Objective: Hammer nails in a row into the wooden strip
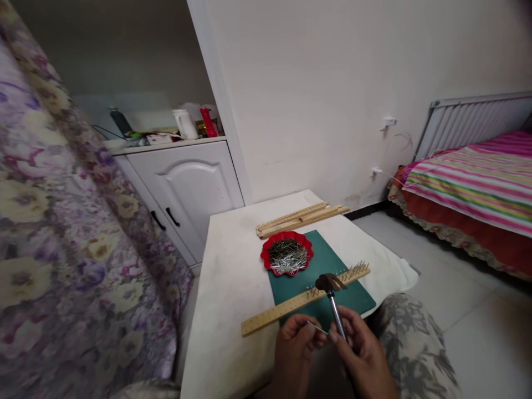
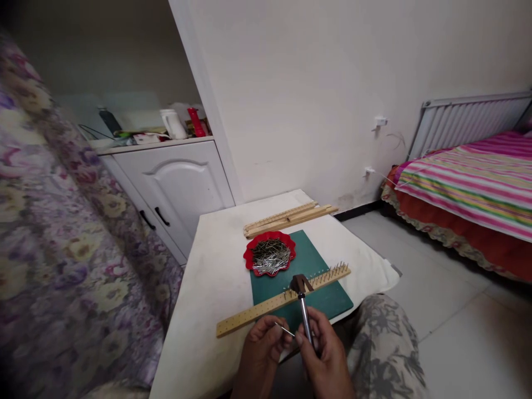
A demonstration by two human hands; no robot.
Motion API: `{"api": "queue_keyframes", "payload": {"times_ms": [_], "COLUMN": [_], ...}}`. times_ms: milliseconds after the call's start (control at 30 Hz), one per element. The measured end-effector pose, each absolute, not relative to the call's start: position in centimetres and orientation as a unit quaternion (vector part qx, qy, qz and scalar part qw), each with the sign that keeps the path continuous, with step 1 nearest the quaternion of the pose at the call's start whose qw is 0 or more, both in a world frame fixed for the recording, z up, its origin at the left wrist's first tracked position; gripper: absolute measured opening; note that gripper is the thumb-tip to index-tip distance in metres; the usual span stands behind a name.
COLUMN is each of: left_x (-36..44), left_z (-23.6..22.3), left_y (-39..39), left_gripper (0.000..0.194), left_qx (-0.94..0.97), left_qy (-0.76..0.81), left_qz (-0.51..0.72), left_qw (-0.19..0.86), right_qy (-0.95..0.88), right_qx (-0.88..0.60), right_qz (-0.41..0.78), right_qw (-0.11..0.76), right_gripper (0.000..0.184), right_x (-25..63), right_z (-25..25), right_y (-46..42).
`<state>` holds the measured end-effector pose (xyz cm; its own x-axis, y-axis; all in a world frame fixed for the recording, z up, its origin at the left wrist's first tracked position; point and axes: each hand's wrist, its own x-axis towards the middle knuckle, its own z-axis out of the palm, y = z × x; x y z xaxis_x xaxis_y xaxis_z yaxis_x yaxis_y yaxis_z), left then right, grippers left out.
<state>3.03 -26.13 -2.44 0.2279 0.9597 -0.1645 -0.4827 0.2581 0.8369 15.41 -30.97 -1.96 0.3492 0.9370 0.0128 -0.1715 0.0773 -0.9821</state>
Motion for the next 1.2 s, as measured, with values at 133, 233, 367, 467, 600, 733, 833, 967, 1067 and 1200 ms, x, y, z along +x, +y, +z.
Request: {"api": "queue_keyframes", "payload": {"times_ms": [133,233,367,467,600,733,833,967,1067,1200], "left_x": [1.4,1.0,1.3,1.6,1.7,1.9,2.1,2.1,2.1,2.0], "left_z": [-2.6,-3.3,-4.4,-4.8,-5.0,-5.1,-5.2,-5.2,-5.2,-5.0], "left_y": [-22.5,-20.1,-18.8,-18.6,-18.4,-18.4,-18.5,-18.5,-18.5,-18.5], "left_gripper": [0.016,0.015,0.015,0.016,0.016,0.016,0.016,0.015,0.016,0.018], "left_qx": [0.510,0.603,0.661,0.678,0.686,0.689,0.690,0.695,0.695,0.695], "left_qy": [0.475,0.507,0.508,0.508,0.506,0.499,0.499,0.492,0.492,0.493], "left_qz": [0.491,0.461,0.438,0.426,0.416,0.417,0.418,0.415,0.415,0.411], "left_qw": [0.523,0.409,0.336,0.316,0.317,0.320,0.317,0.321,0.322,0.324], "right_qy": [-0.367,-0.372,-0.381,-0.379,-0.349,-0.347,-0.356,-0.360,-0.378,-0.376], "right_qx": [-0.545,-0.546,-0.540,-0.527,-0.515,-0.516,-0.517,-0.522,-0.518,-0.519], "right_qz": [0.422,0.412,0.424,0.434,0.427,0.423,0.428,0.445,0.457,0.453], "right_qw": [0.624,0.628,0.619,0.625,0.656,0.659,0.650,0.633,0.617,0.620], "right_gripper": [0.041,0.041,0.038,0.037,0.036,0.037,0.037,0.038,0.039,0.040], "right_x": [16.1,16.6,16.8,16.7,16.4,16.2,16.2,16.4,16.6,16.7], "right_z": [-2.3,-2.6,-2.9,-3.3,-3.7,-3.6,-3.4,-3.3,-3.3,-3.2], "right_y": [-30.9,-30.9,-31.0,-30.9,-30.7,-30.6,-30.7,-30.8,-30.7,-30.8]}}
